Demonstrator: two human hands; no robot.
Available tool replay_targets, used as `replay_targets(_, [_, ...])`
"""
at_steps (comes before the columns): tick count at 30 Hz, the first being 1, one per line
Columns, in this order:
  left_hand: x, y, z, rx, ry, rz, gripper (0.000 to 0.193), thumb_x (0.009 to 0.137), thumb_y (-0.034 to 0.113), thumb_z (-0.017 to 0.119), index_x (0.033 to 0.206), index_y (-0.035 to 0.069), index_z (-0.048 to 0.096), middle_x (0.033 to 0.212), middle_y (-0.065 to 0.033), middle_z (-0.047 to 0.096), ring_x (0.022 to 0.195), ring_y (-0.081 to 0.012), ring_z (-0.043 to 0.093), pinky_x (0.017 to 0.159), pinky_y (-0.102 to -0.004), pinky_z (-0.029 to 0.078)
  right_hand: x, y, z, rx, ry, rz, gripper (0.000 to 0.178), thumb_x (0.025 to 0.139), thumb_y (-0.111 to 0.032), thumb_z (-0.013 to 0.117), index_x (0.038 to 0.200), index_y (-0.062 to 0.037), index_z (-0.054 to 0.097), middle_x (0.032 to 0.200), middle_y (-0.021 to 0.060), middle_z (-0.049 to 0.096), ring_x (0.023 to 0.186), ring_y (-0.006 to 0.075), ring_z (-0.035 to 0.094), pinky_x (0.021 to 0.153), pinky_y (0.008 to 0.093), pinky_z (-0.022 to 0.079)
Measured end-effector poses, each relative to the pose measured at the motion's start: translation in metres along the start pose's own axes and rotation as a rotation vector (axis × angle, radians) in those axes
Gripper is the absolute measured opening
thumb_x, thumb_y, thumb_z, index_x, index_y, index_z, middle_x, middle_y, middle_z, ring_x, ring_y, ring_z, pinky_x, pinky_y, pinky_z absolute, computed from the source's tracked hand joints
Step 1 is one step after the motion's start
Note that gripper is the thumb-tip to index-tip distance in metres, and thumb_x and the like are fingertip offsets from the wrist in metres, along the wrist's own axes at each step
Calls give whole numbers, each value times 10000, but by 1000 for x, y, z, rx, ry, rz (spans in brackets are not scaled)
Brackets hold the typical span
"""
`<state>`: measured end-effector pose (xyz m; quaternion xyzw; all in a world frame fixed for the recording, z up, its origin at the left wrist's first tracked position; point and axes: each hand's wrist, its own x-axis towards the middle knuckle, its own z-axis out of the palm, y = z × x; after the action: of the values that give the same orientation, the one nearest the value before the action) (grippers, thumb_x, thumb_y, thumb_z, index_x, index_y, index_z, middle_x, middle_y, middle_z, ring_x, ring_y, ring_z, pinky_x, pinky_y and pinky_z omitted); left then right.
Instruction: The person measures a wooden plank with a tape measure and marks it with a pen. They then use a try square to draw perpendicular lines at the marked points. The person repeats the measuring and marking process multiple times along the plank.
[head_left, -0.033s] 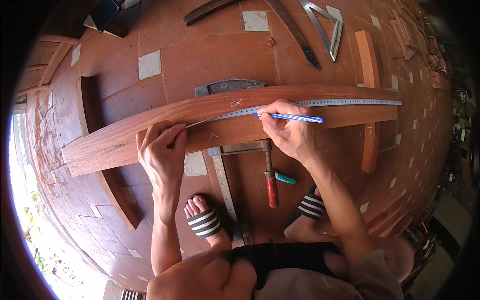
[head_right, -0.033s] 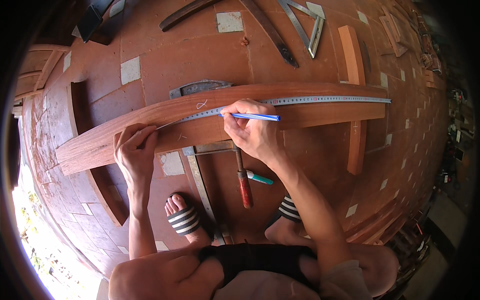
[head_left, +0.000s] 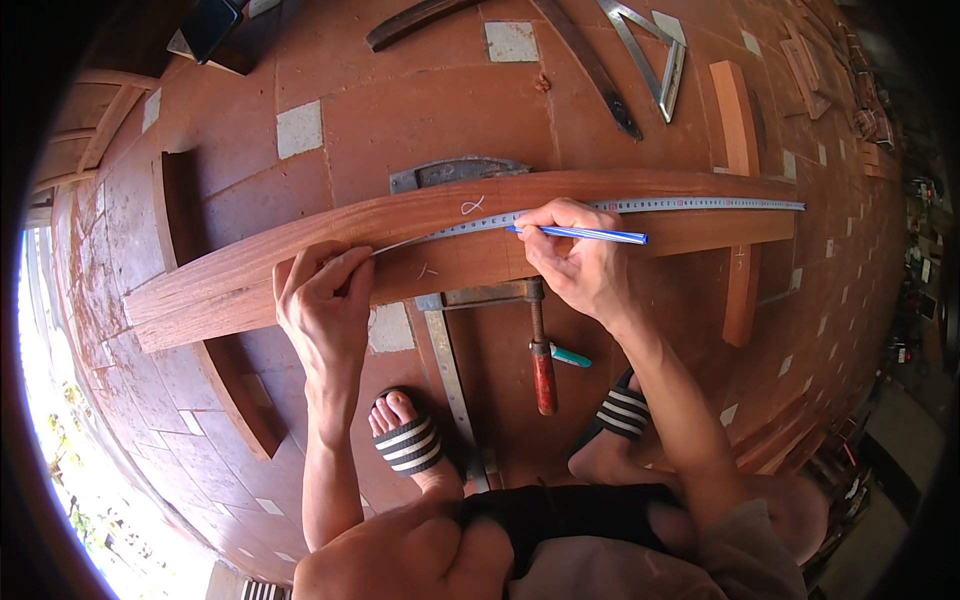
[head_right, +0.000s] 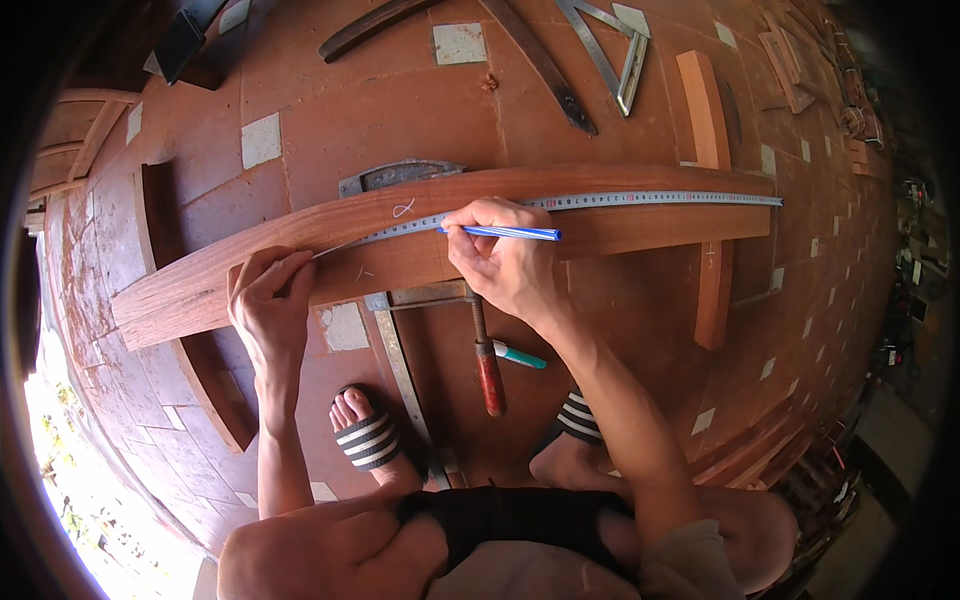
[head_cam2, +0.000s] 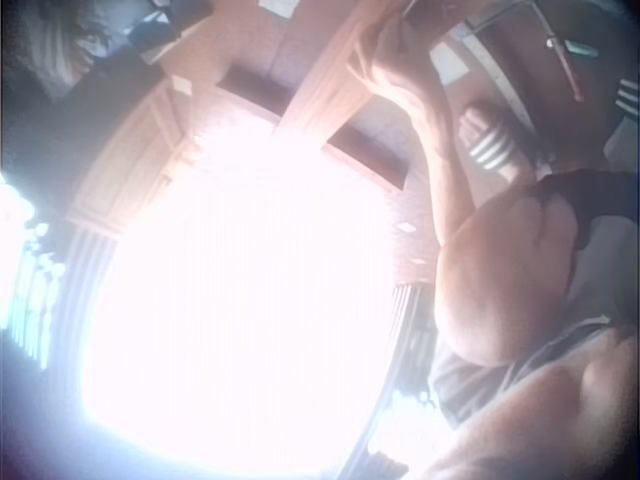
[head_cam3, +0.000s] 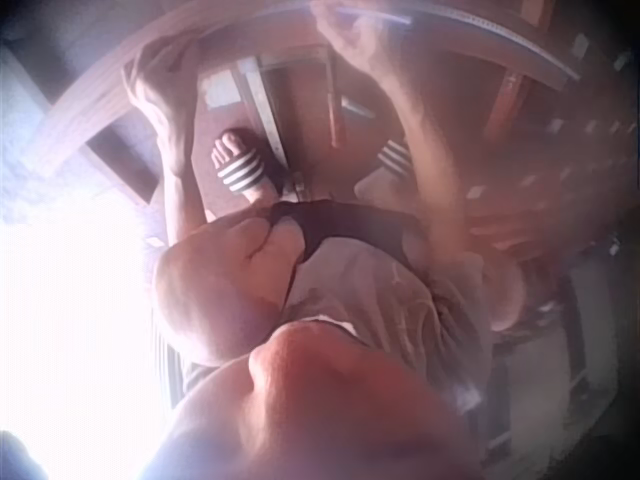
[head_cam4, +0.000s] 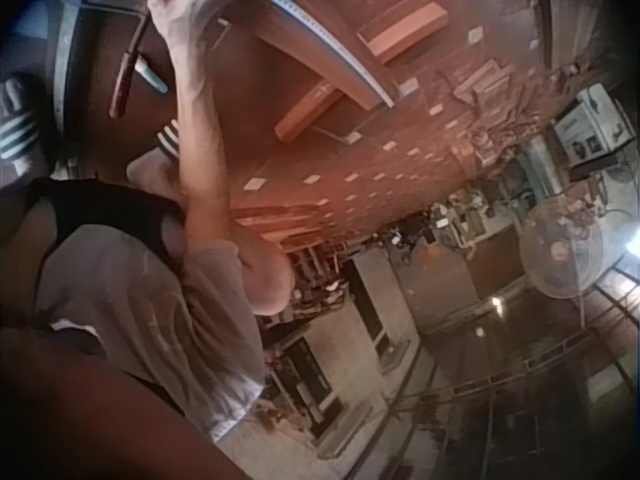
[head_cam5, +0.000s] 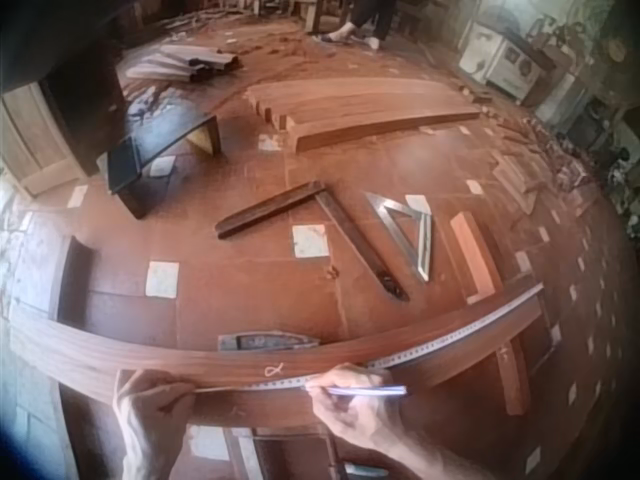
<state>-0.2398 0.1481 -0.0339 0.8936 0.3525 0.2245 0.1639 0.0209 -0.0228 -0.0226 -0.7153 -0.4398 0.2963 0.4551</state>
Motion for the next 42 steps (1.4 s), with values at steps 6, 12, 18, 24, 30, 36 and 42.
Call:
replay_targets(6, [4,-15,8,12,33,71,52,886,122,813,904,122,861,959,-66,836,890,-157,766,940,-431,504,4,0,-1,19,14,-6,63,919,-12,743,973,21,750,859,102,779,697,124,705,643,272,568])
replay_targets(12, [5,-13,5,-5,-27,39,94,871,104,816,945,117,873,979,-73,840,908,-184,775,969,-435,514,5,1,-1,50,19,-14,53,917,-23,751,947,19,741,839,101,768,687,128,700,632,273,567])
replay_targets(18, [8,8,-7,-180,-40,-127,111,864,77,785,936,87,870,980,-84,839,892,-206,776,939,-437,535,6,2,-2,76,14,-5,57,915,-28,753,943,21,742,845,104,772,708,142,713,677,295,581])
replay_targets(24, [14,-3,-4,-130,-40,-11,107,841,85,786,913,82,866,983,-96,834,880,-216,768,960,-438,516,5,-5,0,88,11,-13,87,916,-45,751,964,28,754,856,117,782,734,159,731,696,298,583])
replay_targets(30, [8,1,-6,-61,-56,-57,116,832,98,792,918,85,868,971,-97,831,878,-225,769,953,-439,511,5,-19,20,72,-8,-53,126,948,-22,706,1033,54,761,883,99,768,781,114,699,717,269,560])
replay_targets(36, [11,2,-5,-54,-34,-36,117,831,97,792,919,84,868,971,-98,831,877,-228,770,948,-438,514,10,-24,44,98,19,4,103,944,-25,736,1016,44,760,847,86,764,719,110,701,660,266,563])
replay_targets(42, [7,-1,-3,-47,-27,-32,118,831,97,793,920,83,868,971,-99,831,876,-230,770,943,-438,517,13,-21,51,42,56,-32,96,911,-39,769,984,22,759,832,112,761,650,160,707,606,291,563])
